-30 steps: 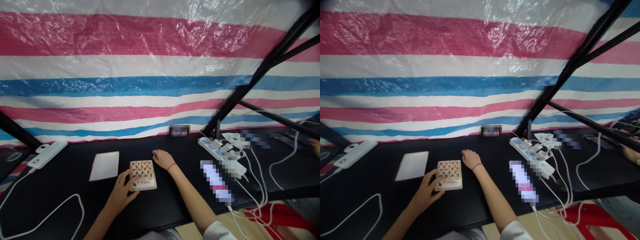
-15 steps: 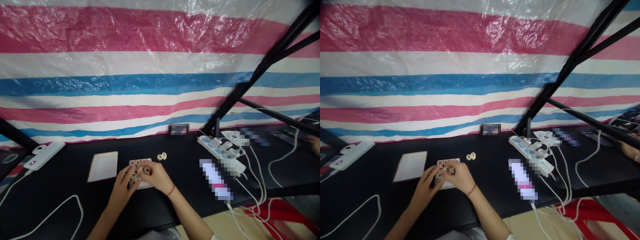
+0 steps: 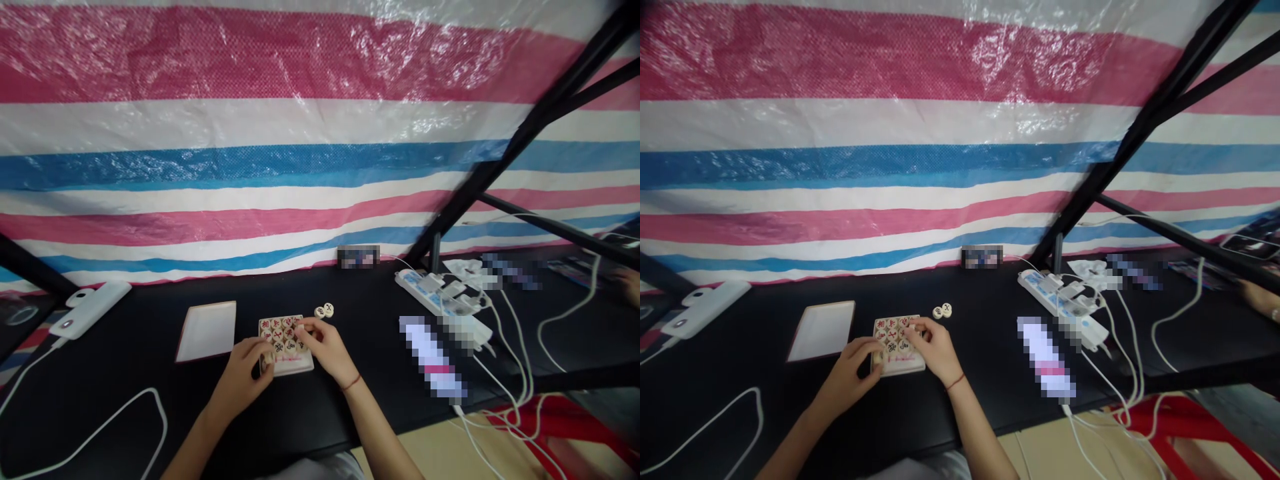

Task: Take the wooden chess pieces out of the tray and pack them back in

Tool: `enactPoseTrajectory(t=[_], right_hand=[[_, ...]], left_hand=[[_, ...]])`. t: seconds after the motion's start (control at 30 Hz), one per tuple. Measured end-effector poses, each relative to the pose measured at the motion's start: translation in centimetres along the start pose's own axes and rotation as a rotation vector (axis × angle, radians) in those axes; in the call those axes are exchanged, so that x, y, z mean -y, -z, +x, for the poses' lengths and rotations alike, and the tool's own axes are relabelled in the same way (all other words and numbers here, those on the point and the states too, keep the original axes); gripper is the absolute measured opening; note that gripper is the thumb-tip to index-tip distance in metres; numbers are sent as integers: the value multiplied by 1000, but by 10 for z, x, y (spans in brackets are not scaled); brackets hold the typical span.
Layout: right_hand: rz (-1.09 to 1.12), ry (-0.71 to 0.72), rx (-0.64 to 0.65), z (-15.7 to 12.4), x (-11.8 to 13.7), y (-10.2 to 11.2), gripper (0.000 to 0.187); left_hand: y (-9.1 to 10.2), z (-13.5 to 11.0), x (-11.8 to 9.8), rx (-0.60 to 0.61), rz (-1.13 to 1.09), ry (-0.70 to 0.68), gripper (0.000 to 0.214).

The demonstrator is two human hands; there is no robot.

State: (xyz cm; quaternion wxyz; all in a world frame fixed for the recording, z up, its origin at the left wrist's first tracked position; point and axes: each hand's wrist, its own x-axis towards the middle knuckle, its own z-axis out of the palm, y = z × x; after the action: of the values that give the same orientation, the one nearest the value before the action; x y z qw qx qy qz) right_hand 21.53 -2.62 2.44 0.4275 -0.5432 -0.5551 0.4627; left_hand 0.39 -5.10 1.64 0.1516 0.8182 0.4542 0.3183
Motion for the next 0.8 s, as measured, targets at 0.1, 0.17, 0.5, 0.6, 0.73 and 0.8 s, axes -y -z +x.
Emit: enactPoseTrajectory(t=[0.1,0.17,0.5,0.6,0.73,0.8], right_hand=[[7,-14,12,-4,-4,0,40],[21,-19,22,-7,-5,0,40],[0,-31,33,-12,-9,0,35],[-32,-25,55,-14,-10,-2,33],[-54,-17,82,-20,-10,-4,30],[-81,-13,85,-23,-9,-5,29]], left_hand=[[-2,2,-4,76,69,-114,12],[-4,4,-6,107,88,-159,10],[-8,4,1,125,176,-274,7],[-10,1,1,96,202,-263,11],[-14,-1,3,87,219,-264,10],[-16,-2,4,82,224,-268,9]])
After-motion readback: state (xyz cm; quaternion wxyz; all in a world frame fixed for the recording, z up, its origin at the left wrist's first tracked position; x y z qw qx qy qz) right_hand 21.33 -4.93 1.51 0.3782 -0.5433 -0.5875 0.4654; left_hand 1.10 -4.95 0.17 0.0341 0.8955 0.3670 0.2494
